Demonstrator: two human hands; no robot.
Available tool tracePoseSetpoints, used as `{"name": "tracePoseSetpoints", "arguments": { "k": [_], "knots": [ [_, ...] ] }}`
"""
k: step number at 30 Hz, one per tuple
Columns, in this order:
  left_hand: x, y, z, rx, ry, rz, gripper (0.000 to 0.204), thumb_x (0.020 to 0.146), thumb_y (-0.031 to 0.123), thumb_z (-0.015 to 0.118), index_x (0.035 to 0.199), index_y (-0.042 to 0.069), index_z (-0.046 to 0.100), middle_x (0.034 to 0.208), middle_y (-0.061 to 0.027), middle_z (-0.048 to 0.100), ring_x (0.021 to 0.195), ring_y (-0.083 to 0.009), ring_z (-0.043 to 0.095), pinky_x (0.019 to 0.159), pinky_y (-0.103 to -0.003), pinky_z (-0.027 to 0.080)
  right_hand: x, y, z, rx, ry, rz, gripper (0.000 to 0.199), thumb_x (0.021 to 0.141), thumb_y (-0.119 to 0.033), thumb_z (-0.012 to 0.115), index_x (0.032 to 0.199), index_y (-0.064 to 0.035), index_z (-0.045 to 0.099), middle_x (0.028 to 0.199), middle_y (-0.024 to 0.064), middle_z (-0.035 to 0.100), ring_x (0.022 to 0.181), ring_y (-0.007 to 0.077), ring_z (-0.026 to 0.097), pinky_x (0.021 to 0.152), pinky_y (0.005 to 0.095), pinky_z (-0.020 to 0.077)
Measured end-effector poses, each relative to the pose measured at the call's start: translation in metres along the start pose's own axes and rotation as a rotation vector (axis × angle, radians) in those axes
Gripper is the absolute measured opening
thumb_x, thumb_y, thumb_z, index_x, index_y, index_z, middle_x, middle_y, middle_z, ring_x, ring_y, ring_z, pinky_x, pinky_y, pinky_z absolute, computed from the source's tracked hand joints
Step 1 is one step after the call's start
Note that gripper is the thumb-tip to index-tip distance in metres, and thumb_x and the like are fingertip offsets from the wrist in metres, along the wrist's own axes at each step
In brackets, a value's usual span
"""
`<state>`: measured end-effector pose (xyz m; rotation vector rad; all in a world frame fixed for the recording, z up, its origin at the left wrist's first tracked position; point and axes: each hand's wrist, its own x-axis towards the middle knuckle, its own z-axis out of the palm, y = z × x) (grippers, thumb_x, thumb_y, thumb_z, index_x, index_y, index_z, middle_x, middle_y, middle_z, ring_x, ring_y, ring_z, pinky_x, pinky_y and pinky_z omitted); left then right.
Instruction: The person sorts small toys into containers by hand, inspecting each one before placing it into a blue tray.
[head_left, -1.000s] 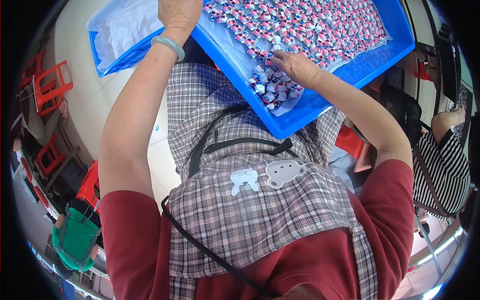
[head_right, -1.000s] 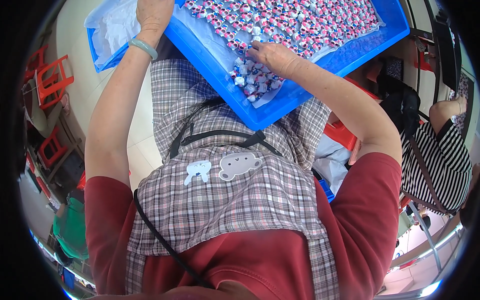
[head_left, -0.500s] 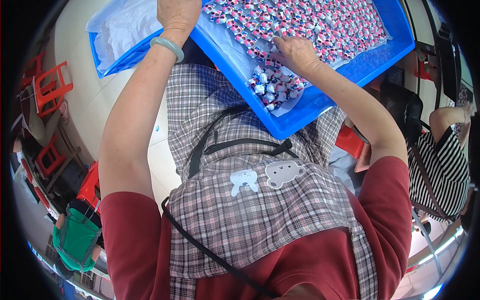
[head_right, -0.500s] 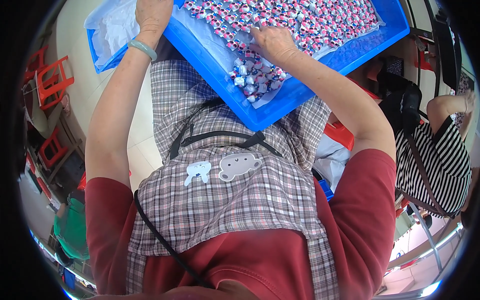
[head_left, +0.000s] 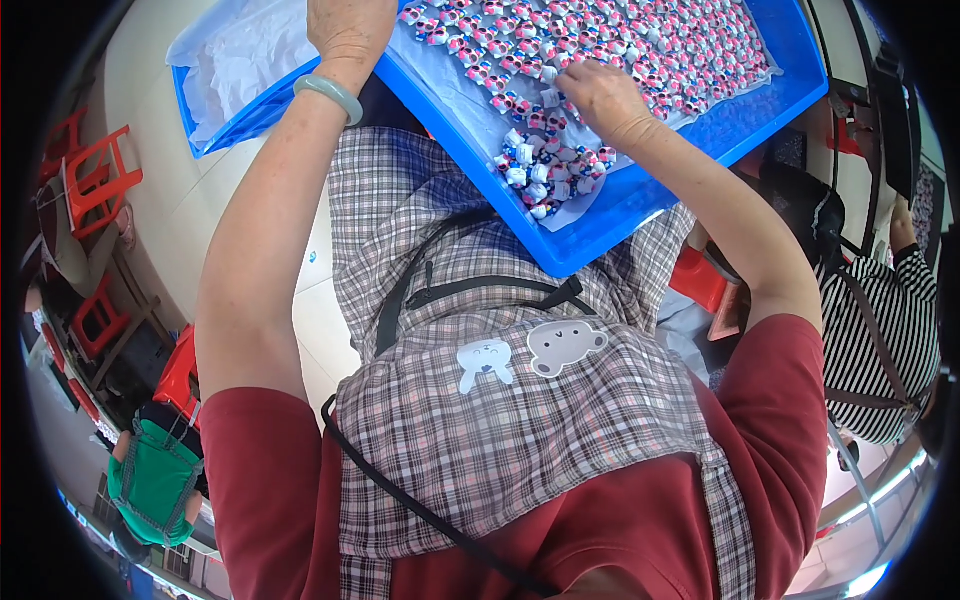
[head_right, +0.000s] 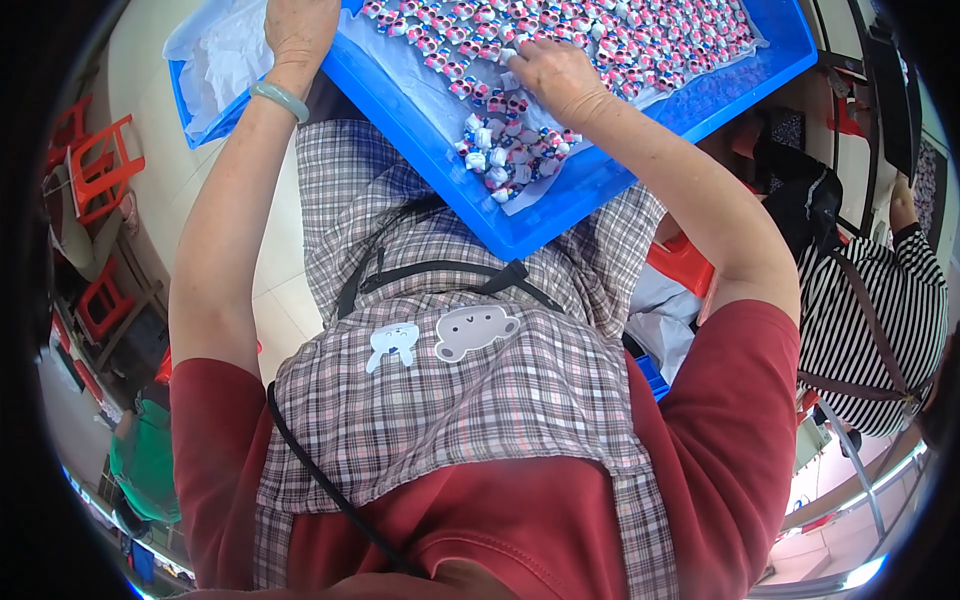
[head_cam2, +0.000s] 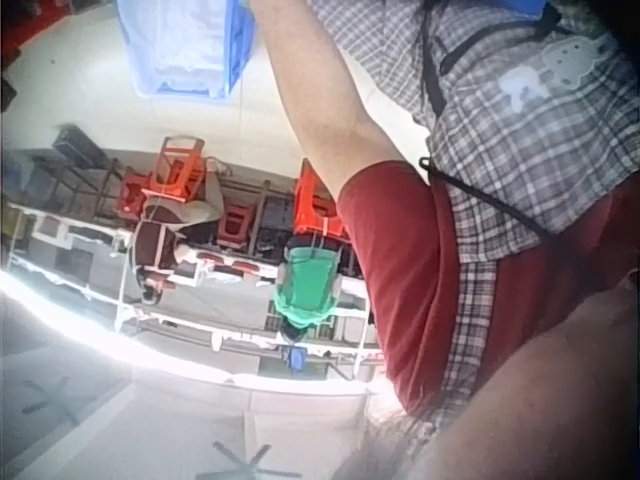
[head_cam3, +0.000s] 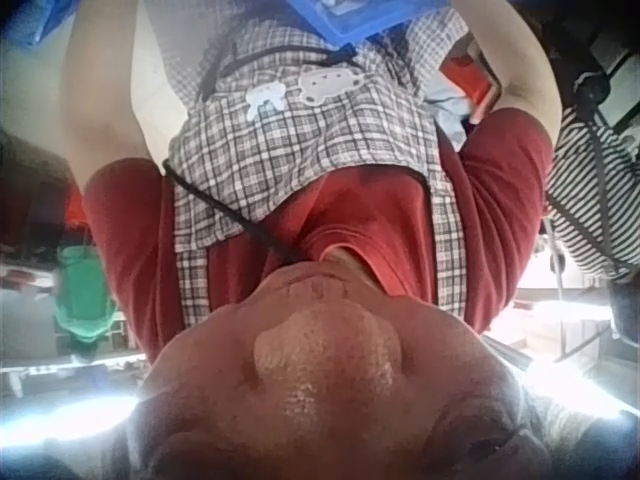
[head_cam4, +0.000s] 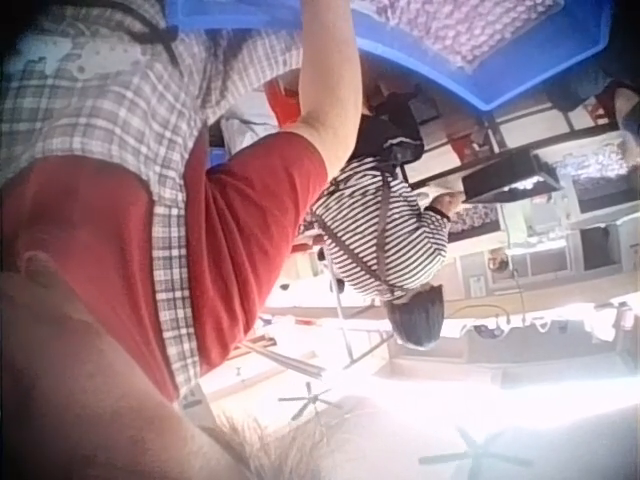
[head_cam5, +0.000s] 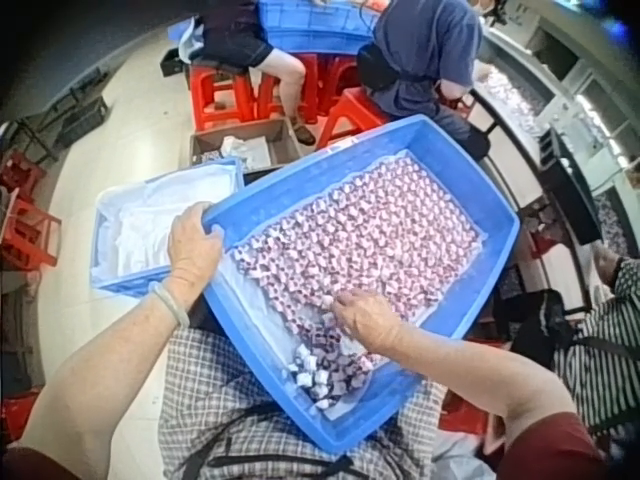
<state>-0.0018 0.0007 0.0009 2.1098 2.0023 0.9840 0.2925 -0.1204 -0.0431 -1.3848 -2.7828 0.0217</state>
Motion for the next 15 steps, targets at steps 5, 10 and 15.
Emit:
{"name": "tracePoseSetpoints", "arguments": {
  "k": [5,10,15],
  "knots": [
    [0.000,0.000,-0.001,-0.018,-0.003,0.003,0.033,0.077,0.015,0.065,0.109,0.008,0.065,0.102,-0.0194,0.066,0.099,-0.0393,0.060,0.091,-0.047,0.048,-0.015,0.025,-0.017,0.183,-0.154,0.300,0.015,0.089,-0.013,0.058,0.102,-0.0138,0.065,0.097,0.0086,0.069,0.086,0.0271,0.071,0.070,0.0429,0.0567],
    [-0.001,-0.001,0.000,0.005,0.012,0.025,0.034,0.077,0.015,0.064,0.111,0.009,0.065,0.103,-0.0192,0.067,0.100,-0.0392,0.060,0.091,-0.047,0.048,-0.030,0.015,-0.026,0.143,-0.554,0.359,0.014,0.087,-0.012,0.060,0.098,-0.0131,0.068,0.093,0.0101,0.071,0.089,0.0282,0.071,0.074,0.0412,0.0576],
    [0.000,-0.001,0.001,0.010,0.005,0.012,0.035,0.076,0.015,0.065,0.110,0.008,0.065,0.102,-0.0194,0.067,0.098,-0.0393,0.060,0.090,-0.047,0.049,-0.035,0.019,-0.023,0.018,-0.714,0.269,0.015,0.086,-0.011,0.062,0.098,-0.0122,0.069,0.095,0.0107,0.071,0.092,0.0303,0.072,0.076,0.0417,0.0580]
  ]
}}
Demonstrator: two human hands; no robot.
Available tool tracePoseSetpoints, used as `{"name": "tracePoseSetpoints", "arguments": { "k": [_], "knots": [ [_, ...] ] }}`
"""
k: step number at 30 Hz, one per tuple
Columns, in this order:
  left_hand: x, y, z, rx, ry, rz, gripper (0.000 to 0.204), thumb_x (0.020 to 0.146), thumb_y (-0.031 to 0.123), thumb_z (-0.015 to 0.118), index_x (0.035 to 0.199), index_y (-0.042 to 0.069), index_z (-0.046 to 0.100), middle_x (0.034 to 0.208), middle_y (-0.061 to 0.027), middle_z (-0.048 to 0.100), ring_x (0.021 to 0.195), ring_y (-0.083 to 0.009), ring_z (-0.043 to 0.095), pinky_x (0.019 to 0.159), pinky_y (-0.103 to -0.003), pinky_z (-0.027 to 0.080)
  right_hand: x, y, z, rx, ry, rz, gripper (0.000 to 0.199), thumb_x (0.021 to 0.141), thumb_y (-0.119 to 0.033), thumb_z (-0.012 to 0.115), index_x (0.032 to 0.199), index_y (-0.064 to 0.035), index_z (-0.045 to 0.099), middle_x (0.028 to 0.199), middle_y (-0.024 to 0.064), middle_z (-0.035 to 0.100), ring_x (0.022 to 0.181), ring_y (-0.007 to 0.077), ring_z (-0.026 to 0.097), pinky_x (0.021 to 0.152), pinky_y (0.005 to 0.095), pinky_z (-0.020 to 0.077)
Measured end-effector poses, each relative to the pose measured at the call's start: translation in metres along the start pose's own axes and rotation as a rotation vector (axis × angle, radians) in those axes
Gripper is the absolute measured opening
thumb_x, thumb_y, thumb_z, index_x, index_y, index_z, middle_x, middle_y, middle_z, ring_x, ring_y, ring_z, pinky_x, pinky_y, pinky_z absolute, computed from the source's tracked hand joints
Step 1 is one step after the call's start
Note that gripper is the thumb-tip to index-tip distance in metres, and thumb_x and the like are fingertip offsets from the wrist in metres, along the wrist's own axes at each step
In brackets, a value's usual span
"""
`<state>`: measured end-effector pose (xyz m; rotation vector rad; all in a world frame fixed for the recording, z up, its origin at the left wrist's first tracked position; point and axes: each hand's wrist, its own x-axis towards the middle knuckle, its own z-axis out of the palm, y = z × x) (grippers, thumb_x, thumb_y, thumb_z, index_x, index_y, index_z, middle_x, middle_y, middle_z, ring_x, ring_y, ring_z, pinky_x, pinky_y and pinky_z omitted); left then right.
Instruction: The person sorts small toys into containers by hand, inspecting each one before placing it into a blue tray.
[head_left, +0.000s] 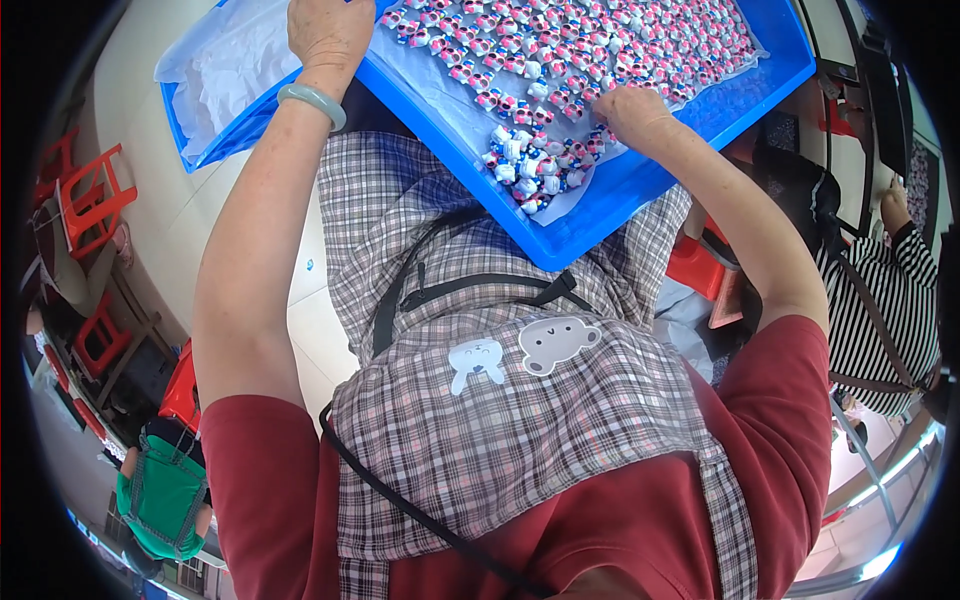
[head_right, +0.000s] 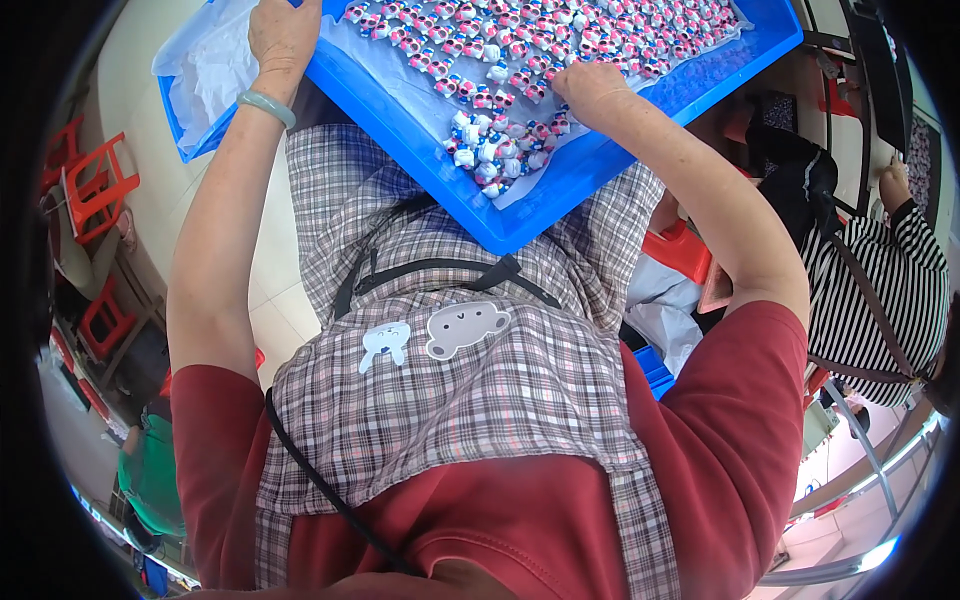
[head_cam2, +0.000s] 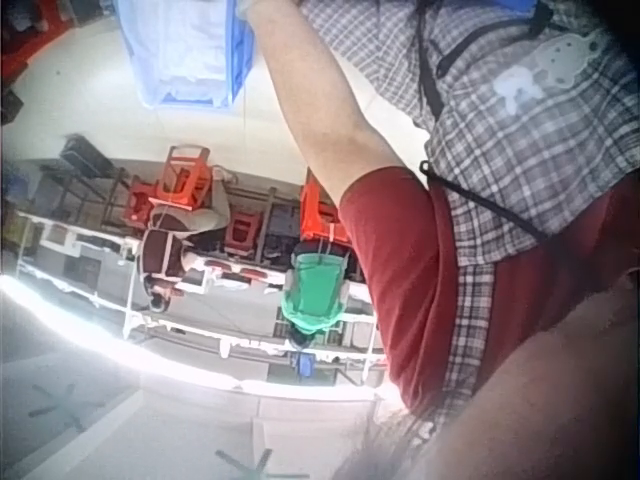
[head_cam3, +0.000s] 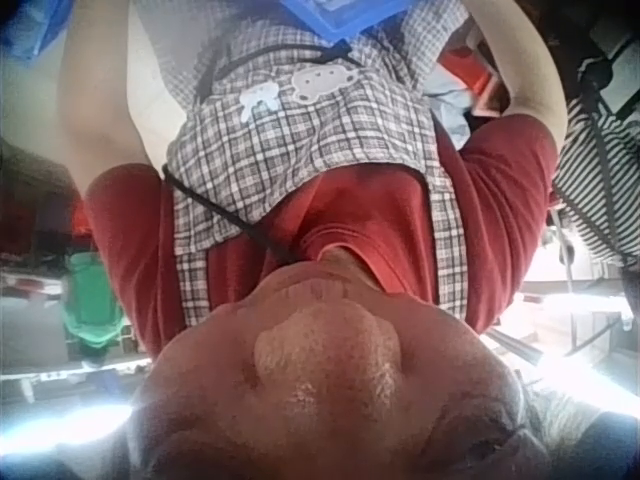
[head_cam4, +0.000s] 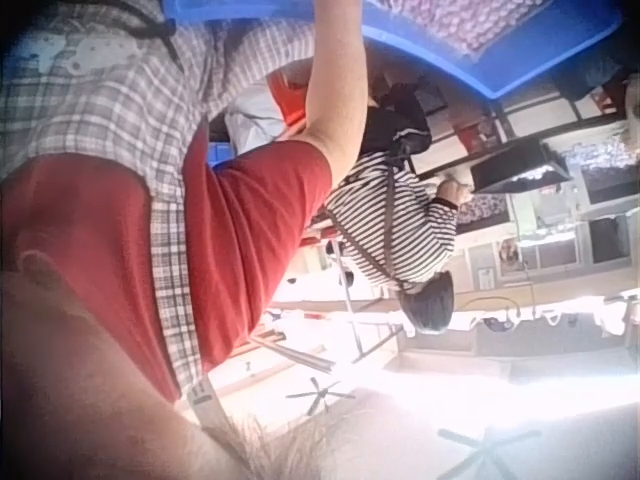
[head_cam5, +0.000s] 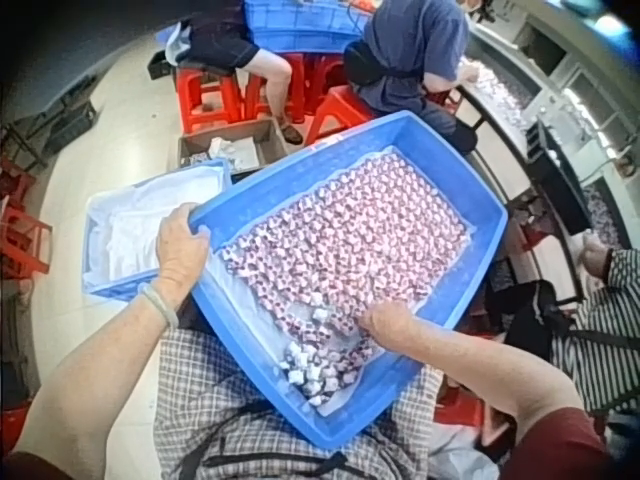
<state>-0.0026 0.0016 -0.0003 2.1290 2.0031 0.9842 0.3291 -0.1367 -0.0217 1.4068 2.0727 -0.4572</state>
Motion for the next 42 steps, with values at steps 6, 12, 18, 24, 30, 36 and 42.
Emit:
{"name": "tracePoseSetpoints", "arguments": {
  "k": [6,12,18,24,30,36,42],
  "knots": [
    [0.001,0.002,-0.002,-0.026,-0.008,-0.013,0.035,0.076,0.015,0.065,0.110,0.008,0.066,0.101,-0.0203,0.068,0.098,-0.0392,0.061,0.090,-0.047,0.049,-0.005,-0.007,-0.007,-0.091,-0.024,-0.001,0.018,0.085,-0.009,0.062,0.102,-0.0112,0.068,0.100,0.0106,0.071,0.093,0.0298,0.071,0.077,0.0419,0.0582],
    [0.001,0.007,-0.004,-0.007,-0.020,-0.030,0.035,0.076,0.015,0.066,0.110,0.008,0.066,0.101,-0.0204,0.068,0.098,-0.0394,0.061,0.090,-0.047,0.049,-0.007,0.001,0.006,0.087,-0.041,-0.039,0.022,0.083,-0.003,0.060,0.103,-0.0102,0.068,0.099,0.0111,0.071,0.094,0.0308,0.070,0.077,0.0410,0.0572],
    [0.000,0.003,-0.003,-0.006,-0.017,-0.022,0.034,0.076,0.015,0.066,0.110,0.008,0.066,0.101,-0.0201,0.068,0.098,-0.0395,0.061,0.090,-0.047,0.049,-0.016,0.009,0.004,0.303,0.099,-0.089,0.023,0.082,0.001,0.057,0.100,-0.0104,0.068,0.093,0.0102,0.071,0.094,0.0287,0.070,0.079,0.0399,0.0555],
    [0.000,0.001,-0.002,0.003,-0.016,-0.017,0.034,0.076,0.016,0.065,0.110,0.009,0.065,0.102,-0.0196,0.067,0.098,-0.0392,0.061,0.090,-0.047,0.049,-0.022,0.008,0.004,0.276,0.156,0.011,0.013,0.086,-0.005,0.064,0.098,-0.0081,0.068,0.091,0.0111,0.071,0.090,0.0301,0.069,0.078,0.0412,0.0548],
    [0.000,0.003,-0.001,0.008,-0.017,-0.015,0.035,0.077,0.016,0.065,0.111,0.009,0.065,0.103,-0.0195,0.067,0.099,-0.0389,0.061,0.091,-0.047,0.049,-0.018,0.003,0.017,0.186,0.083,-0.109,0.026,0.082,-0.001,0.060,0.101,-0.0129,0.072,0.098,0.0104,0.071,0.095,0.0285,0.069,0.080,0.0390,0.0567],
    [-0.001,-0.002,-0.001,0.014,-0.006,-0.001,0.035,0.077,0.016,0.064,0.112,0.009,0.065,0.103,-0.0196,0.067,0.099,-0.0390,0.061,0.091,-0.047,0.049,-0.020,0.009,0.009,0.148,0.011,-0.093,0.028,0.083,-0.002,0.060,0.105,-0.0147,0.074,0.100,0.0108,0.071,0.096,0.0276,0.069,0.079,0.0393,0.0570],
    [0.001,0.003,-0.002,0.027,-0.034,-0.023,0.035,0.077,0.016,0.064,0.112,0.009,0.064,0.103,-0.0200,0.067,0.099,-0.0392,0.061,0.091,-0.047,0.049,-0.015,0.006,0.012,0.181,-0.042,-0.252,0.029,0.084,-0.004,0.062,0.108,-0.0161,0.072,0.096,0.0103,0.071,0.092,0.0275,0.070,0.078,0.0392,0.0567]
  ]
}}
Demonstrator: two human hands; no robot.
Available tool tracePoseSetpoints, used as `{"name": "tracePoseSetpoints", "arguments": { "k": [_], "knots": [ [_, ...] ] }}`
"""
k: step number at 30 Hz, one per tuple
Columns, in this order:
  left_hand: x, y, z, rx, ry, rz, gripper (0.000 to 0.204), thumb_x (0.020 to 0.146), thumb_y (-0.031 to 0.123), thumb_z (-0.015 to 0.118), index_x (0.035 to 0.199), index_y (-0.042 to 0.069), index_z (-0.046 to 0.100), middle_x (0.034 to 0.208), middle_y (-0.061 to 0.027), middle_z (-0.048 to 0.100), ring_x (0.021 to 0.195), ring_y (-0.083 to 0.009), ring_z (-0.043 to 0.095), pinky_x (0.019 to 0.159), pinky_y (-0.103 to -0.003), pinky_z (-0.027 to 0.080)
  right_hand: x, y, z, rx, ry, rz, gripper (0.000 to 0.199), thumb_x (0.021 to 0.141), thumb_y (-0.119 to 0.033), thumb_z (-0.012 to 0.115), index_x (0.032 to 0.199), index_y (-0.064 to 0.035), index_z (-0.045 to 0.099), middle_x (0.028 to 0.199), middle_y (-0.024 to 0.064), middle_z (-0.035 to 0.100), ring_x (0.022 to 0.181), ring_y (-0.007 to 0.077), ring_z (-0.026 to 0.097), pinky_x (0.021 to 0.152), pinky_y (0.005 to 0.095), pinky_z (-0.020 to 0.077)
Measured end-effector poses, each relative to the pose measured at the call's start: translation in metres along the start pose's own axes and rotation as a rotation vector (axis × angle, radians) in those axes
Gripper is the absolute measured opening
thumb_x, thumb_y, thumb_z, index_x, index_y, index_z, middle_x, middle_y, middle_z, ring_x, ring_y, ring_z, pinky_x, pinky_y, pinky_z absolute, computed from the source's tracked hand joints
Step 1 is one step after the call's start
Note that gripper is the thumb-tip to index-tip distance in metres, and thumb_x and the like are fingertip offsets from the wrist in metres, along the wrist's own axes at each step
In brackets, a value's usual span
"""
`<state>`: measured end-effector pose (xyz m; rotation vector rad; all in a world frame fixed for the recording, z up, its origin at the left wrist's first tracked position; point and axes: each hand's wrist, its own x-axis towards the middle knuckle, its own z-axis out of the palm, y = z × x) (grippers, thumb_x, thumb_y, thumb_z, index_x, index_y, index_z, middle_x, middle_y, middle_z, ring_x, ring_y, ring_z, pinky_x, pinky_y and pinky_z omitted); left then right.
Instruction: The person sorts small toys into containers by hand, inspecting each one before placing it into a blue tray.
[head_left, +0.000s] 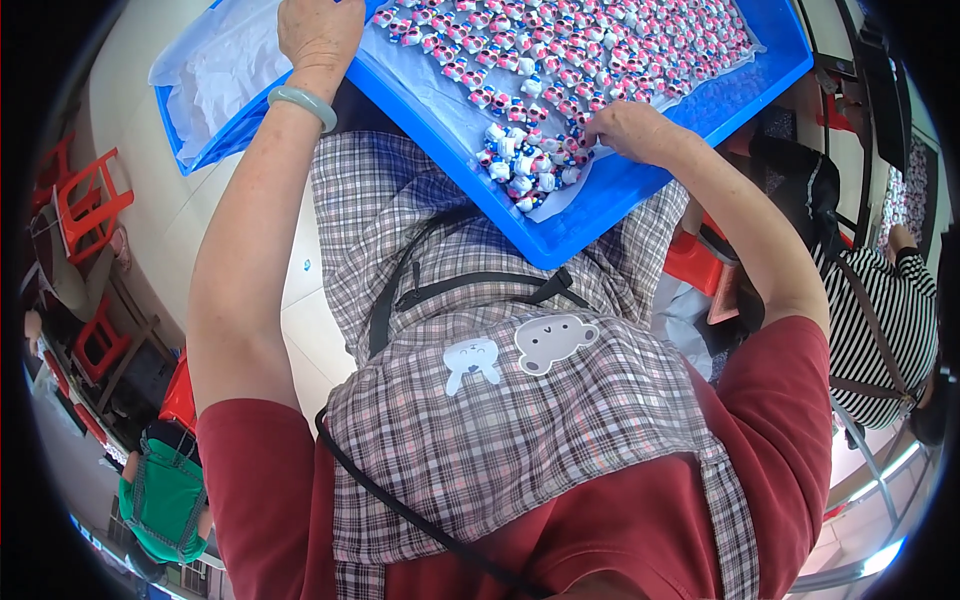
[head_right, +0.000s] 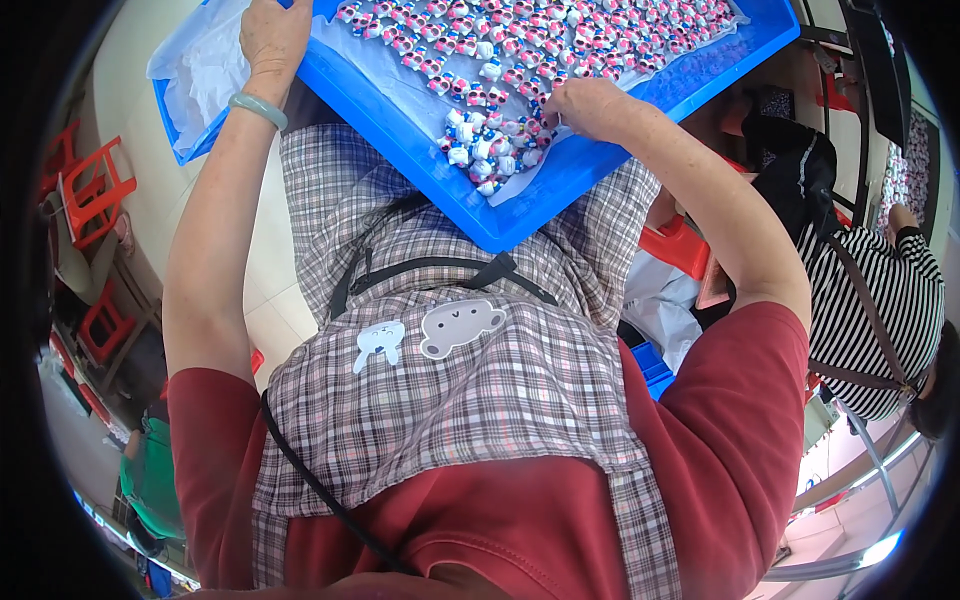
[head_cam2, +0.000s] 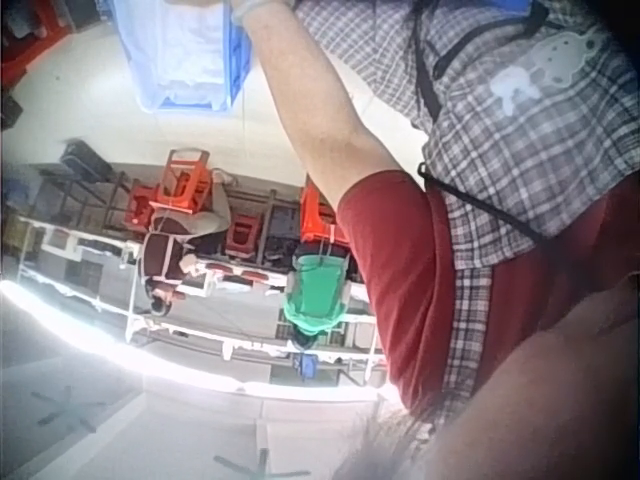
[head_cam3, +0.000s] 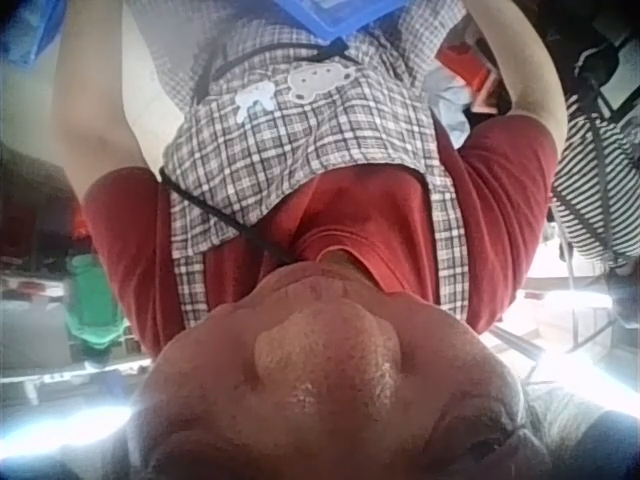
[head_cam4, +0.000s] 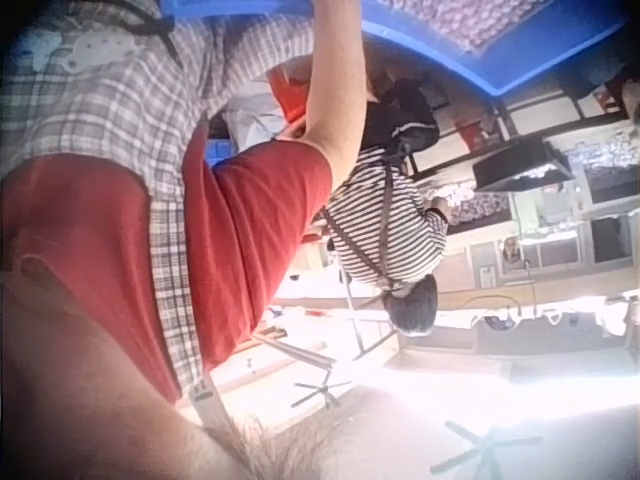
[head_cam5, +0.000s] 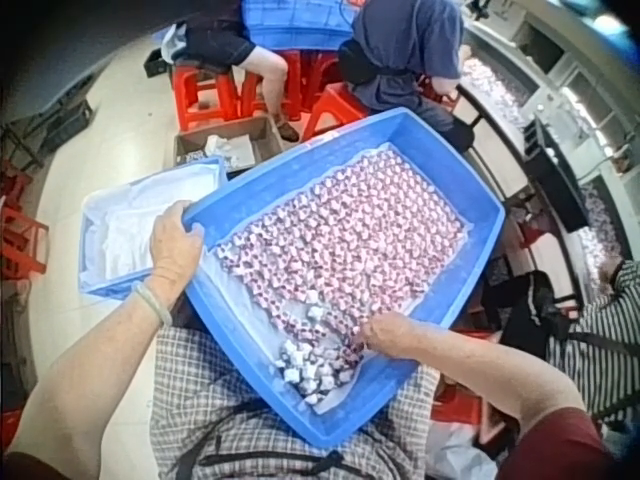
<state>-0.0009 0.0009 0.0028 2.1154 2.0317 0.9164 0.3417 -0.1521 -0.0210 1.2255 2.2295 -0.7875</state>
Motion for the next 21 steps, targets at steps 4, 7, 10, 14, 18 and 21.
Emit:
{"name": "tracePoseSetpoints", "arguments": {
  "k": [4,7,10,14,18,21],
  "knots": [
    [-0.001,-0.002,0.000,-0.018,0.011,0.032,0.036,0.077,0.016,0.064,0.112,0.009,0.064,0.103,-0.0200,0.067,0.098,-0.0393,0.061,0.091,-0.047,0.049,0.002,0.012,0.006,0.045,0.047,-0.065,0.034,0.083,-0.003,0.063,0.113,-0.0174,0.070,0.096,0.0107,0.071,0.092,0.0279,0.070,0.078,0.0395,0.0568],
    [-0.001,-0.007,0.002,-0.036,0.037,0.050,0.036,0.077,0.016,0.064,0.112,0.008,0.064,0.103,-0.0202,0.067,0.098,-0.0393,0.060,0.091,-0.047,0.048,0.000,0.001,0.005,-0.021,-0.026,-0.072,0.031,0.082,-0.002,0.062,0.109,-0.0152,0.071,0.094,0.0108,0.071,0.091,0.0281,0.070,0.077,0.0396,0.0569],
    [0.000,-0.006,0.004,-0.017,0.039,0.037,0.036,0.077,0.016,0.064,0.113,0.008,0.064,0.103,-0.0204,0.067,0.099,-0.0393,0.060,0.091,-0.047,0.048,0.000,0.001,0.013,-0.031,0.025,-0.085,0.027,0.082,-0.002,0.063,0.106,-0.0135,0.070,0.093,0.0104,0.071,0.090,0.0276,0.070,0.077,0.0392,0.0570],
    [-0.001,-0.005,0.002,-0.020,0.028,0.034,0.037,0.077,0.016,0.063,0.113,0.008,0.064,0.103,-0.0204,0.067,0.100,-0.0392,0.060,0.091,-0.047,0.048,-0.008,0.003,0.004,-0.229,-0.003,-0.036,0.024,0.082,-0.004,0.063,0.103,-0.0130,0.070,0.093,0.0100,0.070,0.090,0.0271,0.070,0.077,0.0386,0.0570],
    [0.000,-0.004,0.001,-0.021,0.025,0.029,0.037,0.077,0.016,0.064,0.113,0.008,0.064,0.103,-0.0203,0.067,0.100,-0.0392,0.060,0.092,-0.047,0.048,-0.012,0.016,-0.002,-0.164,0.057,0.042,0.018,0.085,-0.008,0.063,0.101,-0.0117,0.072,0.096,0.0099,0.069,0.092,0.0279,0.069,0.077,0.0393,0.0567],
    [0.000,-0.006,0.002,-0.027,0.023,0.025,0.037,0.077,0.016,0.064,0.113,0.008,0.064,0.104,-0.0202,0.067,0.099,-0.0391,0.061,0.092,-0.046,0.048,-0.012,0.015,0.001,-0.061,0.077,-0.030,0.019,0.086,-0.010,0.063,0.103,-0.0117,0.072,0.098,0.0103,0.067,0.094,0.0292,0.068,0.077,0.0401,0.0564]
  ]
}}
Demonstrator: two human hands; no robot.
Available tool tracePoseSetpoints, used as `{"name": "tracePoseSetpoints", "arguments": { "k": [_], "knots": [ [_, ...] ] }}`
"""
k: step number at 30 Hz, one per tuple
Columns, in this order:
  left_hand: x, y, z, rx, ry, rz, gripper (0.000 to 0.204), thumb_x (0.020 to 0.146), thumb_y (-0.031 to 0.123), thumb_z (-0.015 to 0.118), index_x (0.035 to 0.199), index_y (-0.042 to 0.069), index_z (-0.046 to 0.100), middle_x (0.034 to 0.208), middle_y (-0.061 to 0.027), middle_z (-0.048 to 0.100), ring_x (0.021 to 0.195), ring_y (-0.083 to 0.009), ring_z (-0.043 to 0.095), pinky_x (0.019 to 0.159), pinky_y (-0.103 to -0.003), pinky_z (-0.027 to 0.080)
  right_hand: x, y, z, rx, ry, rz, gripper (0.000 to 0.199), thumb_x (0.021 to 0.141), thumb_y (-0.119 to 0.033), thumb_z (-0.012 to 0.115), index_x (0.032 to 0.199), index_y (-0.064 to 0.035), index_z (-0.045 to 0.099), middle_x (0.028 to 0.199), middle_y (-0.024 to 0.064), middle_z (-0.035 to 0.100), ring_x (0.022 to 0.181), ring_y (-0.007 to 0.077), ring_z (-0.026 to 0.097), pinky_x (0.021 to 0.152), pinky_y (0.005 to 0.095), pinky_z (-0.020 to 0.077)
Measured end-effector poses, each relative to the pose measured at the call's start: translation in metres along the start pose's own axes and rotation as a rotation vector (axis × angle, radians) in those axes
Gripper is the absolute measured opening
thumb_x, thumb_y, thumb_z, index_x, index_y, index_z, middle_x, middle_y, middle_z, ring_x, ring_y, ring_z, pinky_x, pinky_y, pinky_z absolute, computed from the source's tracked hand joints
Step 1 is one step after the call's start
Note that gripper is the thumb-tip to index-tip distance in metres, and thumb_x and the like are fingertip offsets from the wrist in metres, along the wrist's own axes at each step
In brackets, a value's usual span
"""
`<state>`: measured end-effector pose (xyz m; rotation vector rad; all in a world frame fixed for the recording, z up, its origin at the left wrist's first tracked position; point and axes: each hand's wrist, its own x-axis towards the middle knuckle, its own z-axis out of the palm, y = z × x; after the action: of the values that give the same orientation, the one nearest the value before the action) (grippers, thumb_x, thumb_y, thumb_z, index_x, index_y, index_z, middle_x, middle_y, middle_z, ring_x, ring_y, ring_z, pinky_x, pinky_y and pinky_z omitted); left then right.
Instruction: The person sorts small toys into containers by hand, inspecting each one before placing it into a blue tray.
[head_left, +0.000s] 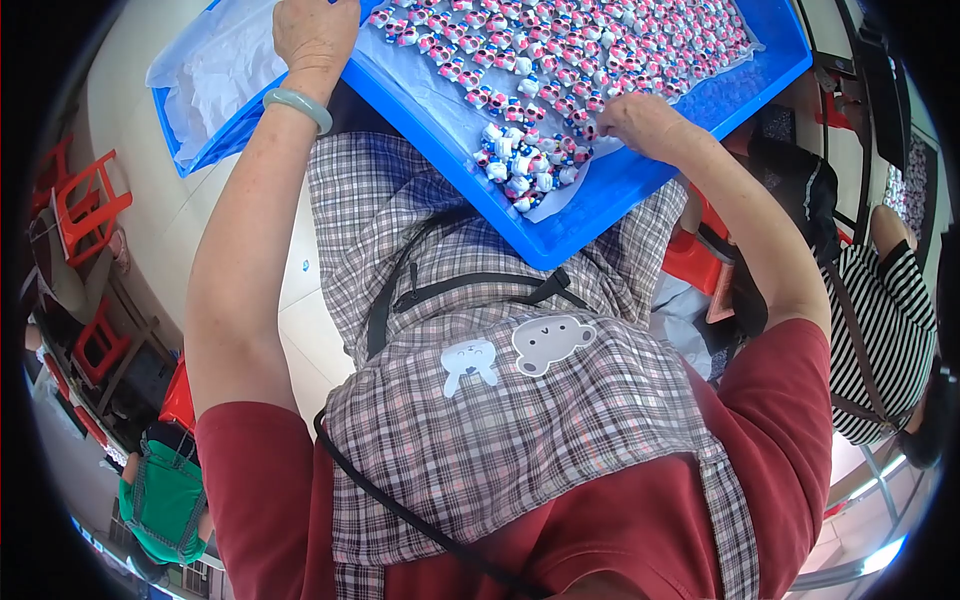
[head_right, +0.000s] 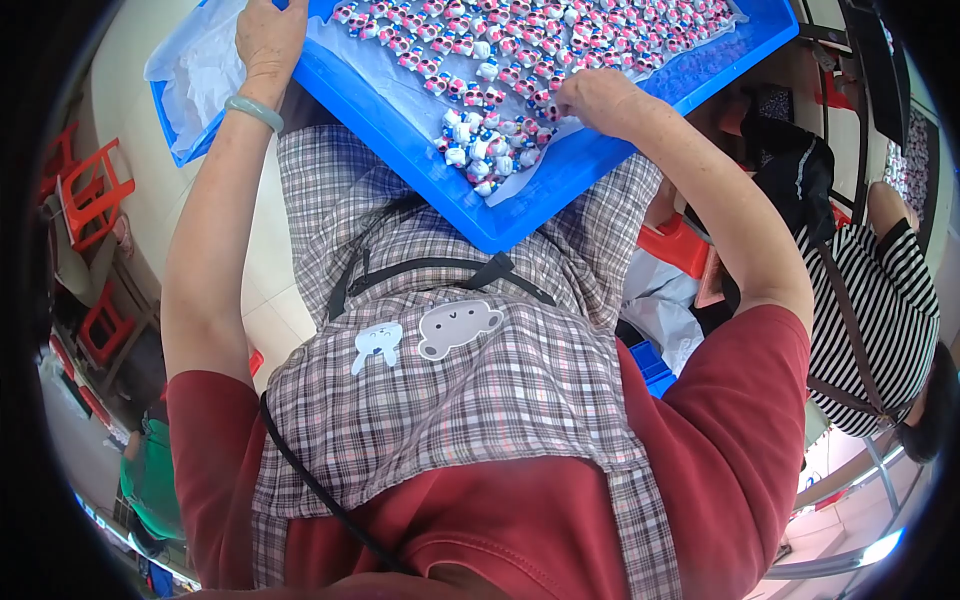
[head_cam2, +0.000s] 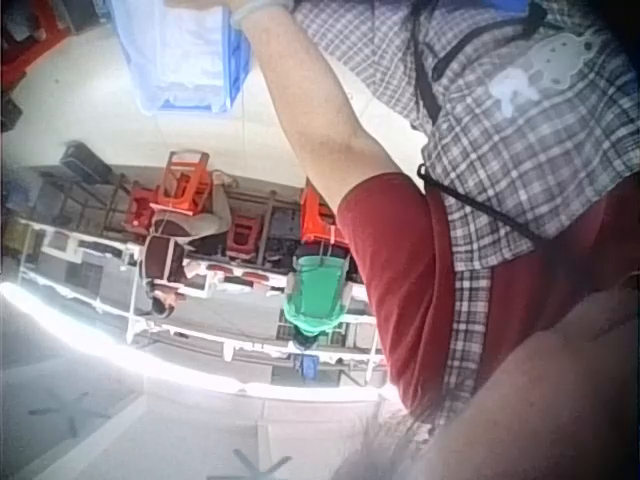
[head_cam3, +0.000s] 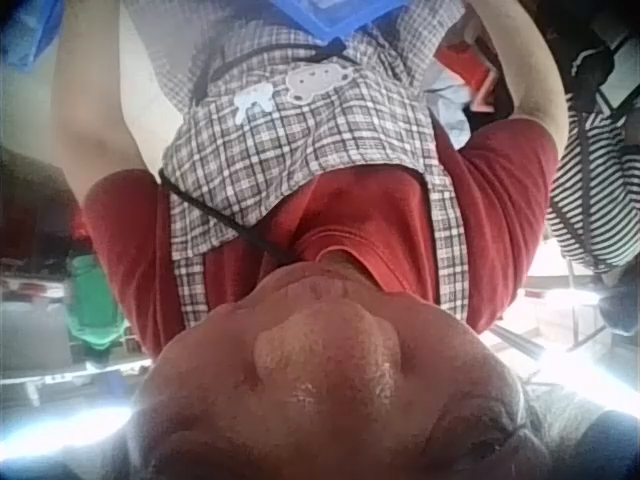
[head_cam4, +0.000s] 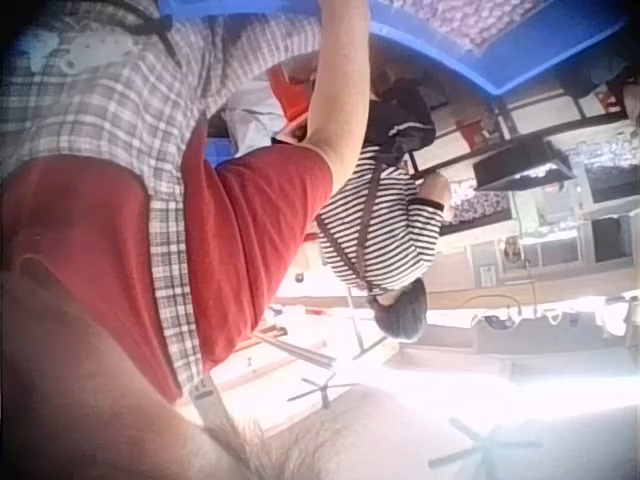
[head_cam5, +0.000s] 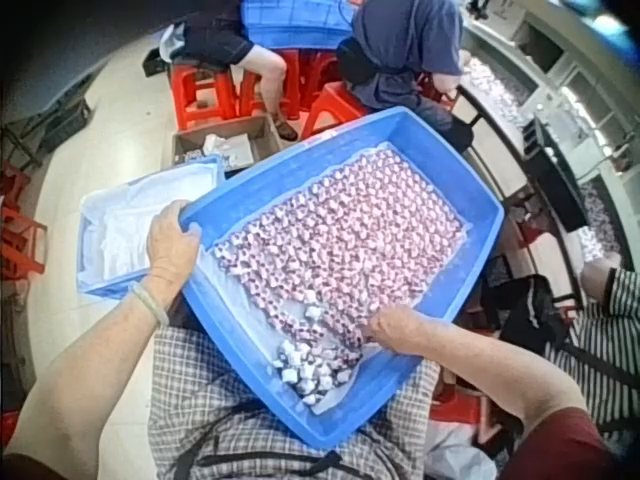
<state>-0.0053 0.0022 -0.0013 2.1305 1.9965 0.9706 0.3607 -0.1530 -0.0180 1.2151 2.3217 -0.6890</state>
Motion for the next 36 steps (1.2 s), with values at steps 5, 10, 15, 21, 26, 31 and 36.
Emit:
{"name": "tracePoseSetpoints", "arguments": {
  "k": [5,10,15,21,26,31,36],
  "knots": [
    [0.000,0.003,-0.002,0.006,-0.003,0.011,0.037,0.077,0.017,0.064,0.113,0.008,0.064,0.103,-0.0200,0.067,0.099,-0.0390,0.060,0.092,-0.047,0.048,0.008,-0.020,-0.004,0.090,-0.046,-0.019,0.026,0.089,-0.008,0.060,0.113,-0.0139,0.069,0.098,0.0108,0.067,0.096,0.0296,0.068,0.079,0.0394,0.0563],
    [-0.001,0.002,-0.001,0.022,-0.003,-0.008,0.036,0.077,0.017,0.064,0.113,0.008,0.064,0.103,-0.0204,0.067,0.100,-0.0392,0.060,0.092,-0.047,0.048,0.010,-0.020,0.003,-0.036,-0.046,-0.014,0.032,0.090,-0.006,0.058,0.119,-0.0152,0.066,0.100,0.0108,0.067,0.095,0.0295,0.068,0.079,0.0392,0.0566],
    [-0.001,0.009,-0.006,0.006,-0.026,-0.024,0.036,0.077,0.016,0.064,0.112,0.008,0.065,0.103,-0.0208,0.067,0.100,-0.0393,0.060,0.092,-0.047,0.048,0.007,-0.015,0.000,-0.100,-0.056,-0.032,0.040,0.085,-0.002,0.061,0.122,-0.0146,0.065,0.104,0.0114,0.068,0.099,0.0267,0.069,0.081,0.0368,0.0582],
    [0.000,0.005,-0.005,-0.021,-0.010,0.002,0.035,0.076,0.015,0.064,0.111,0.007,0.065,0.102,-0.0204,0.067,0.099,-0.0394,0.061,0.092,-0.046,0.048,0.007,-0.017,-0.003,-0.022,-0.001,-0.065,0.035,0.084,-0.005,0.064,0.118,-0.0107,0.065,0.101,0.0126,0.069,0.095,0.0288,0.070,0.082,0.0382,0.0574],
    [0.002,0.005,-0.004,-0.038,-0.006,0.020,0.035,0.076,0.014,0.064,0.110,0.006,0.066,0.103,-0.0204,0.068,0.099,-0.0395,0.061,0.092,-0.046,0.048,0.020,-0.035,0.017,0.123,0.104,-0.077,0.037,0.082,-0.012,0.069,0.116,-0.0017,0.063,0.100,0.0162,0.068,0.096,0.0329,0.069,0.083,0.0400,0.0563],
    [0.001,0.005,-0.004,-0.010,0.001,0.006,0.035,0.076,0.015,0.064,0.110,0.006,0.065,0.102,-0.0205,0.067,0.098,-0.0395,0.061,0.091,-0.046,0.049,0.020,-0.063,0.007,0.162,-0.039,0.023,0.062,0.077,-0.013,0.074,0.132,-0.0009,0.048,0.113,0.0202,0.060,0.105,0.0366,0.064,0.087,0.0427,0.0550],
    [0.000,0.002,-0.002,-0.013,0.010,0.021,0.034,0.076,0.015,0.064,0.110,0.007,0.065,0.101,-0.0204,0.067,0.097,-0.0395,0.062,0.091,-0.046,0.049,0.013,-0.091,0.001,0.060,0.102,-0.006,0.074,0.072,-0.015,0.079,0.136,-0.0049,0.043,0.128,0.0193,0.049,0.116,0.0347,0.055,0.093,0.0417,0.0521]
  ]
}}
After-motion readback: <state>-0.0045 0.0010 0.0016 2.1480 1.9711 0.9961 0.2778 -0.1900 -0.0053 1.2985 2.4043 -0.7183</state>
